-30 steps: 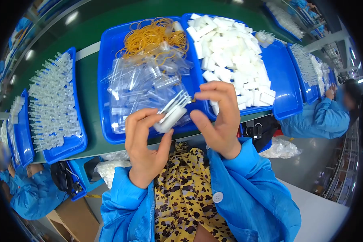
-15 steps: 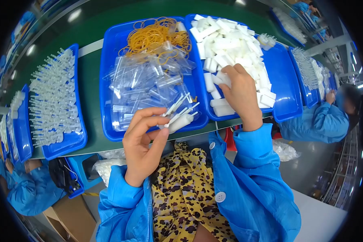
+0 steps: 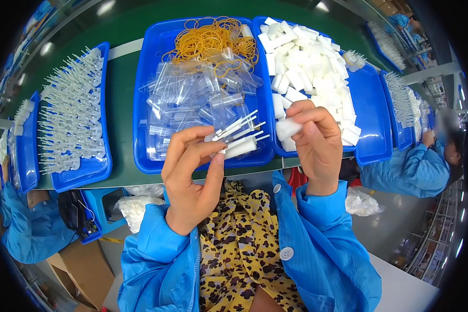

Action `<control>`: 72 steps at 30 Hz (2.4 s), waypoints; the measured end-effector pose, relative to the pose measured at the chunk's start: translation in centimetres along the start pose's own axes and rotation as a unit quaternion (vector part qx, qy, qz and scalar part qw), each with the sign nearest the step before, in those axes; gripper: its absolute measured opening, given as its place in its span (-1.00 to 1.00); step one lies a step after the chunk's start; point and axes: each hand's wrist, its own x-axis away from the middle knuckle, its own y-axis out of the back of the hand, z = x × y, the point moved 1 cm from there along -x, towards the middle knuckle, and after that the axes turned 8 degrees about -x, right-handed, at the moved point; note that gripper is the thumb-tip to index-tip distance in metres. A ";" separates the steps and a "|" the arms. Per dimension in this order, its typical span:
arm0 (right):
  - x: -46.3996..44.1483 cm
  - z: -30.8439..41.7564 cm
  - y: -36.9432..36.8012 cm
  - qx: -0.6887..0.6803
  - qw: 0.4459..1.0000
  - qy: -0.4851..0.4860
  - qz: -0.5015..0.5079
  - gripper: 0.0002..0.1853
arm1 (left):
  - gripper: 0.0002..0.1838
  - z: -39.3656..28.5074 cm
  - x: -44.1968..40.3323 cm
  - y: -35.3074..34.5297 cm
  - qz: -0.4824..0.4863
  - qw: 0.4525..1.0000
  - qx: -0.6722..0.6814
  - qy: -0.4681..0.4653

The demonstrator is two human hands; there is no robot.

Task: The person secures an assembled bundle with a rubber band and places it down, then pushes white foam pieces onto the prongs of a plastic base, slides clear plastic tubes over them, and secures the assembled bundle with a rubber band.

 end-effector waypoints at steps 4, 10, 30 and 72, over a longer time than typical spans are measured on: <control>0.1 -0.4 -0.5 0.040 0.999 0.006 0.006 -0.86 | -0.84 0.0 0.0 -0.1 -0.003 1.000 -0.008 -0.013; 0.3 -0.1 -1.3 0.075 0.995 -0.022 -0.066 -0.89 | -0.81 -0.2 -0.1 0.4 -0.003 0.987 -0.129 -0.098; 0.5 -1.8 -3.3 0.248 0.961 0.083 -0.094 -0.89 | -0.80 0.0 0.0 0.3 0.037 0.988 -0.133 -0.064; -3.7 -0.4 3.6 0.760 0.643 0.084 -0.044 -0.68 | -0.84 0.6 0.1 0.1 0.112 0.973 0.181 0.085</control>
